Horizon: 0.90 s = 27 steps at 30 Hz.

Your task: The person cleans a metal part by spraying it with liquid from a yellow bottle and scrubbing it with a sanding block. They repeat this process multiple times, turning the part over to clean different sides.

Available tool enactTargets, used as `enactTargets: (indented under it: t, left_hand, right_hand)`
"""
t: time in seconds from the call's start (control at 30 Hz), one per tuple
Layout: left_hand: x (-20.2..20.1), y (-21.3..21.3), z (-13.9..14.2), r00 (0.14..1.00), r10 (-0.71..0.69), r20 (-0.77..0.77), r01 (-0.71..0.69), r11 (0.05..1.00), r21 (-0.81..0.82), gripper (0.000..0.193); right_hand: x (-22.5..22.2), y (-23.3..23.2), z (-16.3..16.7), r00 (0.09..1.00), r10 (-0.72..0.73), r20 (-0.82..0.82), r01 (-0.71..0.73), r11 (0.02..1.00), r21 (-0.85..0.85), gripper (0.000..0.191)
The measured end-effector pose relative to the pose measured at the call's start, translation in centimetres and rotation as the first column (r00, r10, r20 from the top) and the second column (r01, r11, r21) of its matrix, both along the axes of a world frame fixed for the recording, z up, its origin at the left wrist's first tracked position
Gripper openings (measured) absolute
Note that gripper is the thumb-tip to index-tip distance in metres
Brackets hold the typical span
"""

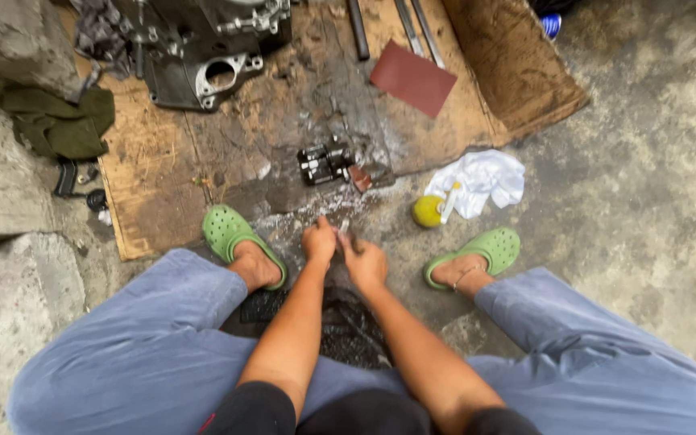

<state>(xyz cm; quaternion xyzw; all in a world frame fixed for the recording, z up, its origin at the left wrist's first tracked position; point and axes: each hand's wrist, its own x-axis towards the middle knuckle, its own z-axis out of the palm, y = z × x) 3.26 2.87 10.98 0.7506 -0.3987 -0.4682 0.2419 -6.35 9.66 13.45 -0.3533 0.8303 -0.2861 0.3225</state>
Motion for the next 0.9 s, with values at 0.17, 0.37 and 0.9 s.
enactTargets:
  t: [0.17,0.37,0.9]
  left_hand:
    - [0.0,0.8,0.0,0.999,-0.019,-0.028,0.018,1.000,-0.015,0.059]
    - [0.0,0.9,0.3,1.000,-0.007,0.011,0.007,1.000,-0.010,0.059]
    - [-0.2,0.7,-0.2,0.972,-0.114,0.204,0.141,0.983,-0.122,0.061]
  right_hand:
    - [-0.7,-0.4,0.4,0.998,0.008,-0.068,-0.008,1.000,0.000,0.054]
    - [-0.9,-0.2,0.1,0.995,0.097,-0.034,-0.098,0.995,-0.007,0.058]
    - [-0.6,-0.4,-0.6,0.999,-0.053,-0.007,0.053,0.998,-0.021,0.061]
